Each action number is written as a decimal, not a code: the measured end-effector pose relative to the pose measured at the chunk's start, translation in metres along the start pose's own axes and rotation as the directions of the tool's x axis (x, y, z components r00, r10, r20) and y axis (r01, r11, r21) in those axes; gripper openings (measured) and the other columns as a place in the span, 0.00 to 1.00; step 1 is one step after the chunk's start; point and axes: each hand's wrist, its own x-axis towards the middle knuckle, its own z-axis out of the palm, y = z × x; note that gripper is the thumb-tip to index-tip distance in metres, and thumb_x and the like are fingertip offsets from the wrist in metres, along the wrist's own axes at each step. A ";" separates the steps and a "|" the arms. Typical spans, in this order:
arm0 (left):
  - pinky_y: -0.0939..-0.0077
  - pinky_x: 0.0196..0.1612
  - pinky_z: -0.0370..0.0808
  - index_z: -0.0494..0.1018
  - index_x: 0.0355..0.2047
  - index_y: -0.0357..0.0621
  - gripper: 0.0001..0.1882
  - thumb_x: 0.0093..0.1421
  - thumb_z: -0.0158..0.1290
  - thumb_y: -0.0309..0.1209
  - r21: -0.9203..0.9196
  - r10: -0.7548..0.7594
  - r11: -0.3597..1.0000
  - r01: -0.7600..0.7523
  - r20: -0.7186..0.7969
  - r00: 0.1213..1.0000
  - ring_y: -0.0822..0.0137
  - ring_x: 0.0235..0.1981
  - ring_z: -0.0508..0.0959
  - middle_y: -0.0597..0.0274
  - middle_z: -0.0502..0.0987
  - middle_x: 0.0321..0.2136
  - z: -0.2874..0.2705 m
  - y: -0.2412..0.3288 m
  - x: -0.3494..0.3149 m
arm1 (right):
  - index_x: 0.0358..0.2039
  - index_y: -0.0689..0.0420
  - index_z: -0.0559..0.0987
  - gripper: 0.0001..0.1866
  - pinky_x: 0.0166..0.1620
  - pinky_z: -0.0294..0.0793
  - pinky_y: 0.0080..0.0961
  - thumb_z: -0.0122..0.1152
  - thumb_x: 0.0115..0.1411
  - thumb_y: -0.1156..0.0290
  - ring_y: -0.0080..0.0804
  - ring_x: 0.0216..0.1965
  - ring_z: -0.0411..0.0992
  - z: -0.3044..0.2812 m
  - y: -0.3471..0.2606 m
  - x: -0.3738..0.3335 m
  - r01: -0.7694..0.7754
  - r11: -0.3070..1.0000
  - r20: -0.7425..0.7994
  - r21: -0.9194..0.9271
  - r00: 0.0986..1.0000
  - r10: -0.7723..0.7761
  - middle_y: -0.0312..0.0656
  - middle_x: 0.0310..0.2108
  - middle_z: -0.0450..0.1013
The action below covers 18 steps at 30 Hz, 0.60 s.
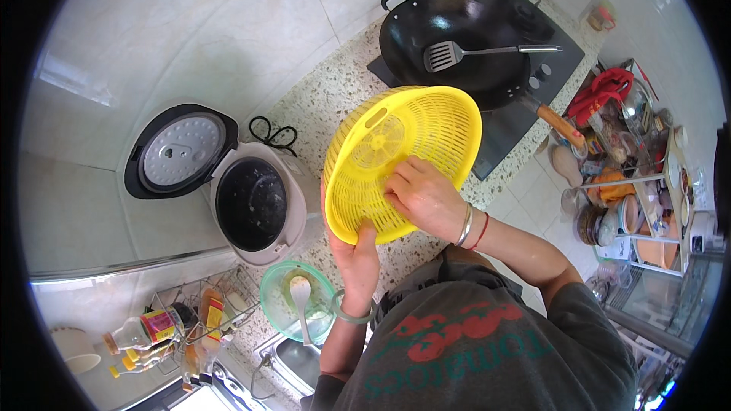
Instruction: The person uses chopsticks to transfer cooked meat and shredded vegetables from serving dishes on a dining table into a personal bowl. They move between the dining area and the kitchen, placing the bowl on a counter and later handling a yellow colander.
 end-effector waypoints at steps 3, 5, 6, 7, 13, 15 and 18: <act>0.76 0.53 0.68 0.67 0.53 0.34 0.20 0.58 0.47 0.16 0.001 -0.038 0.999 0.038 0.023 0.999 0.71 0.48 0.73 0.62 0.73 0.48 0.001 0.008 0.000 | 0.26 0.57 0.73 0.06 0.38 0.71 0.32 0.61 0.48 0.73 0.39 0.34 0.69 0.001 0.005 0.002 -0.002 0.998 0.028 0.060 1.000 0.000 0.41 0.28 0.68; 0.76 0.53 0.68 0.66 0.53 0.34 0.21 0.58 0.47 0.16 -0.012 -0.037 0.999 0.037 -0.002 0.999 0.71 0.48 0.73 0.61 0.73 0.48 0.002 0.010 0.000 | 0.26 0.57 0.73 0.06 0.38 0.72 0.32 0.61 0.48 0.74 0.40 0.34 0.69 -0.012 0.009 0.002 -0.047 0.996 0.018 0.074 0.999 0.046 0.41 0.27 0.68; 0.76 0.53 0.68 0.66 0.53 0.34 0.21 0.58 0.47 0.16 -0.019 -0.038 0.999 0.037 -0.017 0.999 0.71 0.48 0.73 0.61 0.73 0.49 0.002 0.010 -0.001 | 0.26 0.57 0.73 0.06 0.39 0.72 0.32 0.61 0.48 0.74 0.40 0.33 0.69 -0.021 0.011 0.000 -0.069 0.994 0.015 0.082 0.998 0.068 0.41 0.27 0.68; 0.76 0.53 0.68 0.66 0.53 0.34 0.21 0.58 0.47 0.16 -0.011 -0.036 0.999 0.036 -0.018 0.999 0.71 0.48 0.73 0.61 0.73 0.49 0.001 0.009 -0.001 | 0.26 0.58 0.73 0.05 0.39 0.72 0.32 0.61 0.49 0.75 0.40 0.33 0.69 -0.026 0.013 -0.003 -0.093 0.992 0.016 0.085 0.996 0.092 0.41 0.26 0.68; 0.74 0.57 0.63 0.58 0.59 0.35 0.29 0.55 0.44 0.13 0.040 -0.007 0.999 0.006 0.021 1.000 0.68 0.54 0.68 0.59 0.67 0.54 -0.004 -0.001 0.003 | 0.27 0.58 0.75 0.05 0.41 0.73 0.29 0.57 0.47 0.75 0.37 0.37 0.69 -0.027 0.023 -0.008 0.053 0.997 0.112 -0.059 0.993 -0.046 0.41 0.30 0.70; 0.72 0.63 0.56 0.49 0.66 0.37 0.40 0.50 0.40 0.10 0.064 -0.053 0.997 0.048 0.075 0.996 0.66 0.62 0.61 0.57 0.59 0.62 -0.006 0.002 0.003 | 0.27 0.59 0.75 0.05 0.42 0.74 0.28 0.56 0.47 0.74 0.36 0.38 0.69 -0.025 0.023 -0.010 0.051 0.994 0.107 -0.094 0.993 -0.041 0.41 0.31 0.70; 0.71 0.66 0.54 0.47 0.68 0.38 0.43 0.49 0.39 0.09 0.058 -0.079 0.996 0.073 0.097 0.992 0.65 0.65 0.58 0.56 0.56 0.64 -0.007 0.001 0.003 | 0.28 0.59 0.75 0.06 0.42 0.74 0.28 0.55 0.47 0.74 0.36 0.39 0.69 -0.020 0.022 -0.009 0.070 0.983 0.154 -0.172 0.987 -0.043 0.41 0.31 0.69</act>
